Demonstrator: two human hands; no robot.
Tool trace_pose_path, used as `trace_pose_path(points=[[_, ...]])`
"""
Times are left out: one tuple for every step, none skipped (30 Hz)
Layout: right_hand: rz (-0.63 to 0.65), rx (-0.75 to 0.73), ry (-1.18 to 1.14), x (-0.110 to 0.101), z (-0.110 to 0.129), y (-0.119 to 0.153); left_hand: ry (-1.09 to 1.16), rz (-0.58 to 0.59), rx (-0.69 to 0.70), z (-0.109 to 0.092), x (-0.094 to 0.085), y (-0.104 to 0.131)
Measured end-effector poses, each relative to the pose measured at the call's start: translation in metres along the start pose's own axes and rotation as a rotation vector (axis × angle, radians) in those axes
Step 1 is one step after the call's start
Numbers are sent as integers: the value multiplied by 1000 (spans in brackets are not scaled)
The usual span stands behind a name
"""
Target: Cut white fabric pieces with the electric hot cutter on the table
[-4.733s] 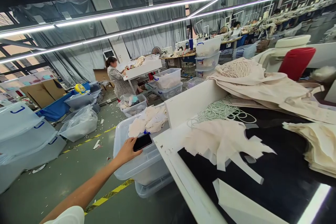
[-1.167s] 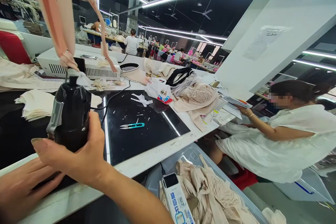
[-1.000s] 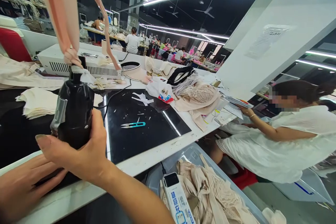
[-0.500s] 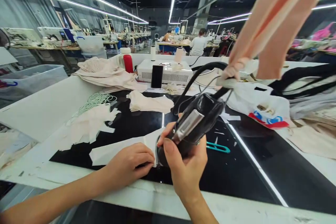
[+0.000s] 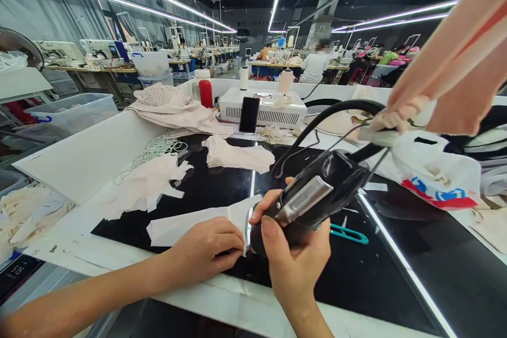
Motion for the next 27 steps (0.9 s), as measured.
trace_pose_path(points=[[10,-2,-1,1,0,0,4,1,0,0,0,0],[19,-5,0,1,1,1,6,4,-1,1,1,0],[27,-6,2,1,1,2,8,6,-4,1,1,0],[33,-5,5,1,1,3,9,9,-5,1,1,0],[37,-5,8,1,2,3,12,12,-6,0,1,0],[39,-4,10,1,2,4,17,14,-6,-1,1,1],[39,-5,13,1,3,5,23,15,-7,-2,0,1],[37,-8,17,1,4,5,29,15,-8,-3,-1,1],[33,-13,21,1,5,5,32,16,-10,-3,-2,1],[30,-17,26,1,6,6,33,17,-13,-4,-2,1],[26,-18,29,1,7,6,29,21,-15,-4,-3,1],[24,-18,33,1,7,7,20,29,-19,-4,-2,1],[21,-18,37,1,8,7,6,41,-25,-4,-1,0],[21,-19,39,2,9,7,-9,54,-32,-3,0,-1],[22,-19,39,2,9,8,-28,68,-43,-2,1,-2],[21,-19,38,2,10,8,-48,83,-56,0,3,-3],[16,-17,35,2,11,8,-71,99,-69,1,4,-4],[12,-12,30,1,11,8,-94,115,-81,2,6,-4],[6,-8,27,1,11,8,-118,129,-90,3,7,-5],[-1,-4,27,0,11,8,-142,140,-93,3,8,-6],[-7,-1,27,0,11,7,-163,147,-91,2,8,-6],[-9,1,28,0,11,7,-183,148,-83,0,8,-7],[-11,4,29,-1,10,6,-204,142,-69,-2,8,-8],[-13,5,28,-1,10,6,-225,130,-52,-4,7,-8],[-14,5,25,-1,10,5,-245,113,-31,-6,6,-8],[-13,4,24,-1,10,5,-261,92,-12,-8,4,-9],[-14,0,26,-1,11,5,-274,73,8,-10,3,-8]])
Point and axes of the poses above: each hand's wrist, its own y-axis away from the middle knuckle, its own x-axis out of the palm, z = x × y, the point moved 10 cm from there along -y, towards the middle knuckle, and after that the axes turned 4 degrees about z, right-handed, at the moved point
